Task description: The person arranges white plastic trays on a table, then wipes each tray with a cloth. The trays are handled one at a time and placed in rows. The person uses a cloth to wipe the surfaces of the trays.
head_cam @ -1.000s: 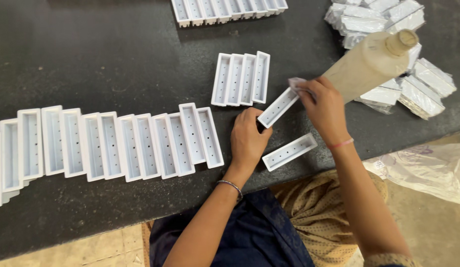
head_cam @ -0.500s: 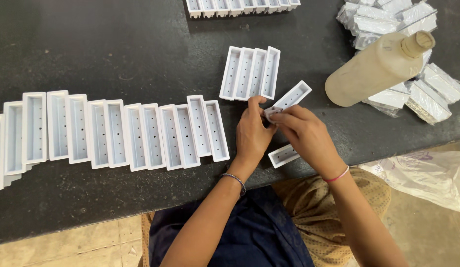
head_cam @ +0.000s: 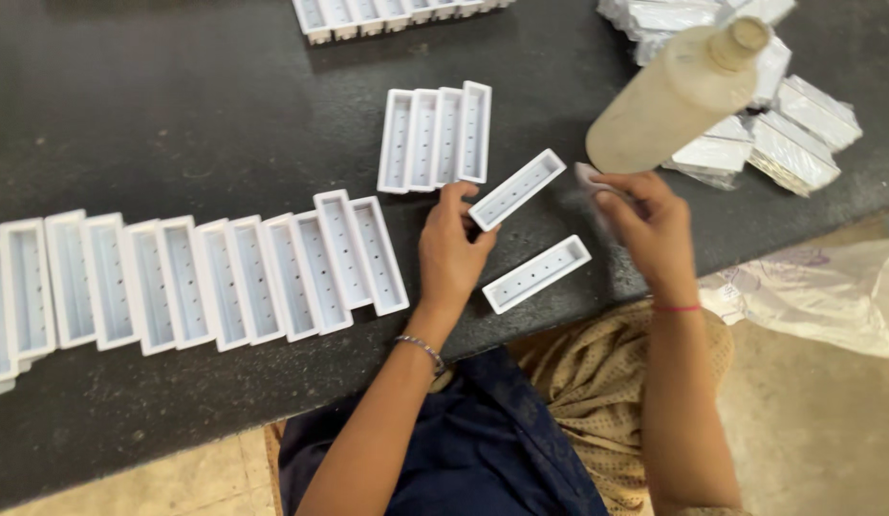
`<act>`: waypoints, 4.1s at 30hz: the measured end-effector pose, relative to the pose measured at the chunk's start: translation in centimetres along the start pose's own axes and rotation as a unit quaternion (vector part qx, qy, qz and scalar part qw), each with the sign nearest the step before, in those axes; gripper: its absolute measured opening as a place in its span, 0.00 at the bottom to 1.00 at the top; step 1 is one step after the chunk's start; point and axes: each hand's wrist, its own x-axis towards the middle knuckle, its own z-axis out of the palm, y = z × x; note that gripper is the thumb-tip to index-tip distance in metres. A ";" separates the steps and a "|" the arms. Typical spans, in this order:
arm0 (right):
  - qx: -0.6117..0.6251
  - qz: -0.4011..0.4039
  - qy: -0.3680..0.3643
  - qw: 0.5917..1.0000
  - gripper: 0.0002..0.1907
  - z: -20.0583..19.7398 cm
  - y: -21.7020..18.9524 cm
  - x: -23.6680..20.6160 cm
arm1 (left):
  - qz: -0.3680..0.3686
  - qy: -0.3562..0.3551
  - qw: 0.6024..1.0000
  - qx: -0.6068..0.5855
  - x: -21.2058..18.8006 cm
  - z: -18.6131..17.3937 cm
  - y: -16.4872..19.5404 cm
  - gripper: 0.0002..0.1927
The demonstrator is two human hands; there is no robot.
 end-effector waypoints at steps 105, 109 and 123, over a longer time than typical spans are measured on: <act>-0.063 -0.022 0.064 0.996 0.13 6.4 2.4 0.0 | 0.066 0.037 0.905 0.418 29.9 -20.0 -12.4 0.25; -0.062 -0.028 0.065 0.996 0.13 6.5 2.4 0.0 | -0.015 0.022 0.945 0.325 28.4 -19.6 -12.3 0.18; -0.058 -0.024 0.062 0.996 0.13 6.4 2.2 0.1 | -0.004 0.058 0.930 0.362 28.2 -19.1 -13.2 0.07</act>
